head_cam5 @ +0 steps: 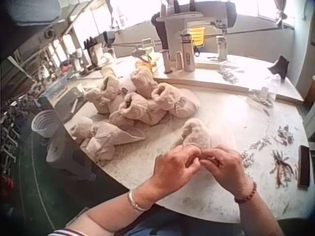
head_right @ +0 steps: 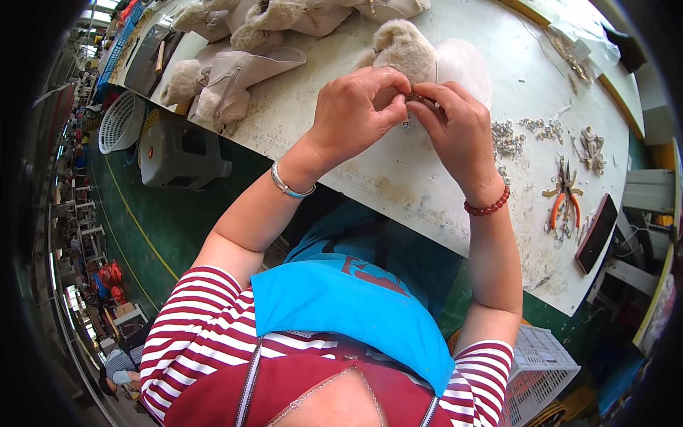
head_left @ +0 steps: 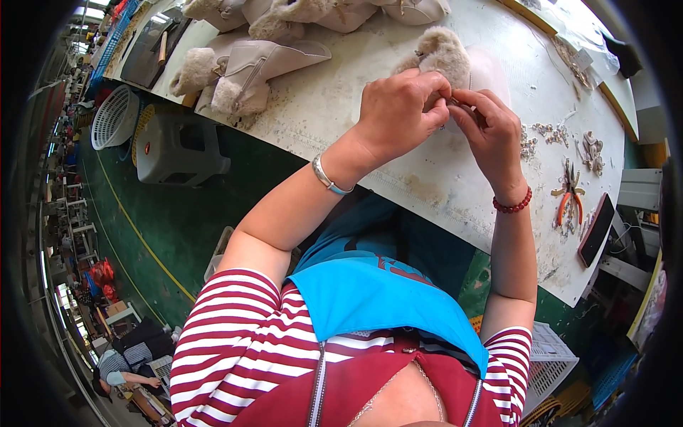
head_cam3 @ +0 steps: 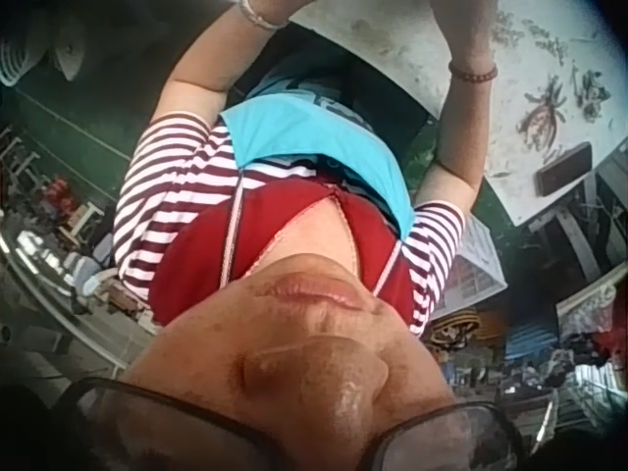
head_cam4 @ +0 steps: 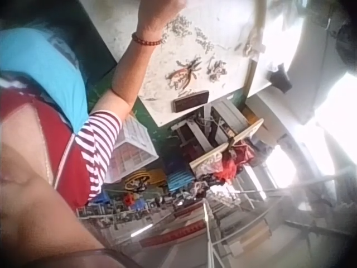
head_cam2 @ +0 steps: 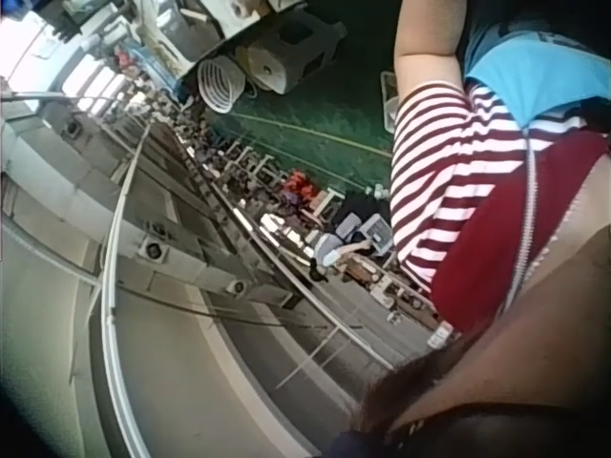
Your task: Attaching decorative metal pieces and labels to the fur-lined shafts of boots in a factory setting.
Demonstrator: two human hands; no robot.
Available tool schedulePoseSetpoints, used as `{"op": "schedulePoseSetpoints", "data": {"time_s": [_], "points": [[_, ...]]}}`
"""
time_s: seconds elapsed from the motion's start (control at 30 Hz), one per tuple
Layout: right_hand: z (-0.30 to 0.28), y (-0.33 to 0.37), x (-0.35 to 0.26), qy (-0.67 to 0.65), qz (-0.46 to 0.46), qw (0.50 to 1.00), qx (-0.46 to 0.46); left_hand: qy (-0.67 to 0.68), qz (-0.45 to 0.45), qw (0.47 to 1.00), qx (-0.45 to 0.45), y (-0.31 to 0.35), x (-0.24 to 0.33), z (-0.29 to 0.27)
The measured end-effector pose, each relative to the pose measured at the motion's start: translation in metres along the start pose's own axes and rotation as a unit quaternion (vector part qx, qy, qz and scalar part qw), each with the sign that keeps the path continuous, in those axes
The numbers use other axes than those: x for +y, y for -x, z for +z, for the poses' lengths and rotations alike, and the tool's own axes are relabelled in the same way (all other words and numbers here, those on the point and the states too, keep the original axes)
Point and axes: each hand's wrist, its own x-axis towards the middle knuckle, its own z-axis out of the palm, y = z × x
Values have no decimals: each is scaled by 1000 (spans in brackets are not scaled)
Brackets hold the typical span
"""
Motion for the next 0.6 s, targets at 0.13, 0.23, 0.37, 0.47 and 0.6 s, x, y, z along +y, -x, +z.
{"op": "schedulePoseSetpoints", "data": {"time_s": [0.13,0.23,0.37,0.47,0.6], "points": [[-3,3,2,-57,63,996,-9,17,7,999,33,1,5,-1],[-1,9,10,-121,101,987,14,149,24,987,50,-2,-2,1],[-1,12,20,-194,138,971,17,107,21,994,11,-3,5,-1],[-2,13,22,-217,141,966,9,86,29,996,19,-1,3,4],[-4,15,21,-235,149,961,4,160,-14,987,18,-3,2,5]]}}
